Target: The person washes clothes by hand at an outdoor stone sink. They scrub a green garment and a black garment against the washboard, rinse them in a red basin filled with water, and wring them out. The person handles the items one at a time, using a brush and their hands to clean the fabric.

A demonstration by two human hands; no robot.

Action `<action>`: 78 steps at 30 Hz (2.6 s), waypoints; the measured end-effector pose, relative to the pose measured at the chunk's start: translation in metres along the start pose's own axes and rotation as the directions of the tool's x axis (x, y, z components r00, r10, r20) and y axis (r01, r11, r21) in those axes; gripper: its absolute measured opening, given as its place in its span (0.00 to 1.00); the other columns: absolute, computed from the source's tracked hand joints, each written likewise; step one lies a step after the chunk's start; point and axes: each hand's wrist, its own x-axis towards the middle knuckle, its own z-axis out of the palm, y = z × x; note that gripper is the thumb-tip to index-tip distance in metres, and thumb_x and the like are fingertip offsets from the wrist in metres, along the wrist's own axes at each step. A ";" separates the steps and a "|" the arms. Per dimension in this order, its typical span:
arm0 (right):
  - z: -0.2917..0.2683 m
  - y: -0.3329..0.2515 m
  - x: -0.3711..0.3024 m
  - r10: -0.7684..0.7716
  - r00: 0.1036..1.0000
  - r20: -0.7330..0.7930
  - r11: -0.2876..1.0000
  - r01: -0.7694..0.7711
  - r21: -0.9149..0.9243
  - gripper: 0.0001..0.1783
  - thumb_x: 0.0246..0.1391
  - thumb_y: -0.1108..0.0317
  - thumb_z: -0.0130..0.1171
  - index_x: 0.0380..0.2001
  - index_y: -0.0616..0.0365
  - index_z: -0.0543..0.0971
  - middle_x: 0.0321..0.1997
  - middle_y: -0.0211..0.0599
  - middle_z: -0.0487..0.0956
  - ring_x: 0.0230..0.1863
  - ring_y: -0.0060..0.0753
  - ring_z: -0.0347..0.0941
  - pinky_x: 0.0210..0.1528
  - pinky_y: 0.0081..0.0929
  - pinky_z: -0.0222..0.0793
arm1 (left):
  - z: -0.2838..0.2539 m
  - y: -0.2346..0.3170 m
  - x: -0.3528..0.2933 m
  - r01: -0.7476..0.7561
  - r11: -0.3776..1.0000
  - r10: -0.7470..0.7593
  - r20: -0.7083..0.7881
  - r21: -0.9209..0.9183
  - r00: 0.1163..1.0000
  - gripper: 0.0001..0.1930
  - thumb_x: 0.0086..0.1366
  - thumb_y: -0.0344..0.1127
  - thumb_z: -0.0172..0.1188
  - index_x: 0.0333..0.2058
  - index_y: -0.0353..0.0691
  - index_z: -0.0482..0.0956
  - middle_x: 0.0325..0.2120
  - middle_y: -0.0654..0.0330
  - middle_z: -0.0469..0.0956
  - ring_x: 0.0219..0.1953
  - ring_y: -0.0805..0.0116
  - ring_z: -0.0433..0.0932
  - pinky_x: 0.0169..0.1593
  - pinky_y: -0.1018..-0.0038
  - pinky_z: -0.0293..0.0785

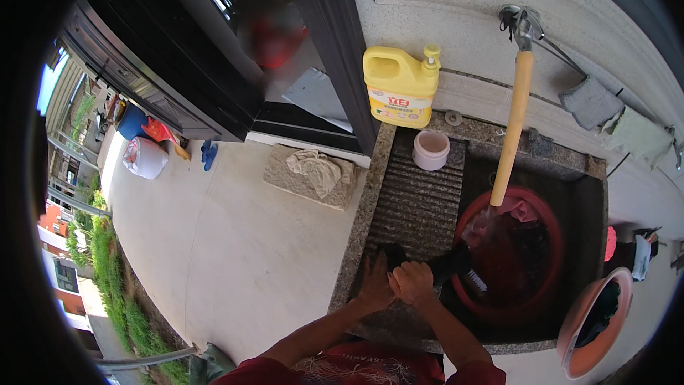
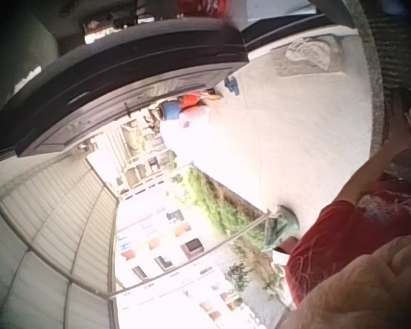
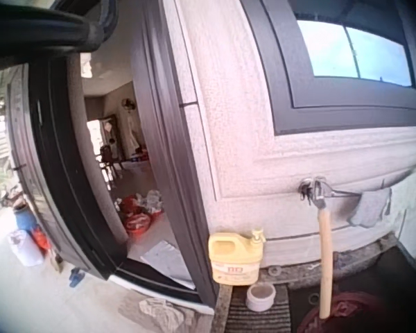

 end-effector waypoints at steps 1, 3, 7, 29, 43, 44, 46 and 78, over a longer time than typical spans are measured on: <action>0.002 0.013 0.012 -0.078 0.996 0.033 0.997 0.078 -0.003 0.17 0.50 0.65 0.56 0.13 0.53 0.64 0.13 0.36 0.59 0.13 0.39 0.58 0.19 0.39 0.58 | -0.002 0.001 -0.001 0.025 0.980 -0.047 -0.112 -0.196 0.993 0.37 0.64 0.58 0.46 0.63 0.38 0.55 0.64 0.44 0.46 0.68 0.48 0.39 0.63 0.39 0.34; 0.019 0.062 0.055 0.160 0.987 -0.001 0.985 -0.160 -0.069 0.18 0.53 0.62 0.55 0.14 0.55 0.66 0.14 0.35 0.64 0.16 0.38 0.64 0.19 0.36 0.61 | 0.019 0.005 0.006 -0.053 0.946 -0.066 -0.350 -0.319 0.934 0.42 0.63 0.61 0.44 0.64 0.33 0.46 0.65 0.43 0.41 0.69 0.49 0.38 0.64 0.41 0.35; 0.028 0.106 0.101 0.378 0.870 -0.316 0.910 -0.413 -0.047 0.14 0.49 0.58 0.59 0.23 0.54 0.69 0.27 0.36 0.70 0.33 0.44 0.69 0.34 0.42 0.64 | 0.022 0.020 0.003 -0.013 0.974 -0.066 -0.341 -0.225 0.938 0.41 0.63 0.59 0.47 0.63 0.32 0.47 0.64 0.46 0.45 0.67 0.50 0.43 0.63 0.45 0.43; -0.111 0.115 0.042 0.714 0.626 0.313 -0.171 -0.278 0.945 0.06 0.50 0.67 0.54 0.31 0.56 0.72 0.25 0.24 0.68 0.22 0.15 0.61 0.22 0.18 0.58 | 0.002 0.006 0.027 -0.243 0.056 -0.779 -0.194 -0.968 0.596 0.18 0.60 0.44 0.59 0.40 0.35 0.70 0.25 0.55 0.71 0.27 0.59 0.71 0.36 0.67 0.69; -0.021 0.018 0.019 0.104 0.982 -0.155 0.976 -0.070 0.207 0.07 0.42 0.71 0.59 0.21 0.52 0.69 0.20 0.33 0.64 0.22 0.34 0.63 0.22 0.29 0.59 | 0.010 0.021 0.035 0.088 0.951 -0.182 -0.308 -0.296 0.934 0.57 0.50 0.63 0.62 0.66 0.43 0.36 0.66 0.48 0.34 0.69 0.48 0.31 0.65 0.47 0.32; -0.023 0.016 0.009 0.081 0.993 -0.081 0.954 -0.054 0.295 0.08 0.42 0.69 0.60 0.21 0.52 0.69 0.18 0.33 0.64 0.21 0.34 0.63 0.22 0.30 0.58 | 0.016 0.020 0.030 0.070 0.967 -0.157 -0.355 -0.246 0.922 0.56 0.52 0.63 0.61 0.66 0.43 0.36 0.66 0.49 0.35 0.69 0.48 0.32 0.65 0.47 0.32; -0.025 0.036 0.008 0.010 0.999 0.048 0.980 -0.019 0.198 0.09 0.44 0.64 0.60 0.20 0.52 0.71 0.15 0.31 0.65 0.20 0.33 0.64 0.24 0.32 0.58 | 0.021 0.024 0.029 0.067 0.945 -0.192 -0.378 -0.320 0.906 0.51 0.56 0.63 0.56 0.66 0.44 0.38 0.66 0.49 0.37 0.68 0.46 0.34 0.64 0.44 0.34; -0.011 0.037 0.030 -0.203 0.975 0.088 0.970 0.188 0.153 0.11 0.39 0.68 0.61 0.14 0.50 0.67 0.14 0.26 0.59 0.19 0.30 0.61 0.20 0.27 0.56 | -0.002 0.017 0.030 0.129 0.981 -0.165 -0.263 -0.147 0.951 0.56 0.48 0.72 0.54 0.64 0.35 0.47 0.66 0.44 0.41 0.69 0.49 0.35 0.63 0.41 0.36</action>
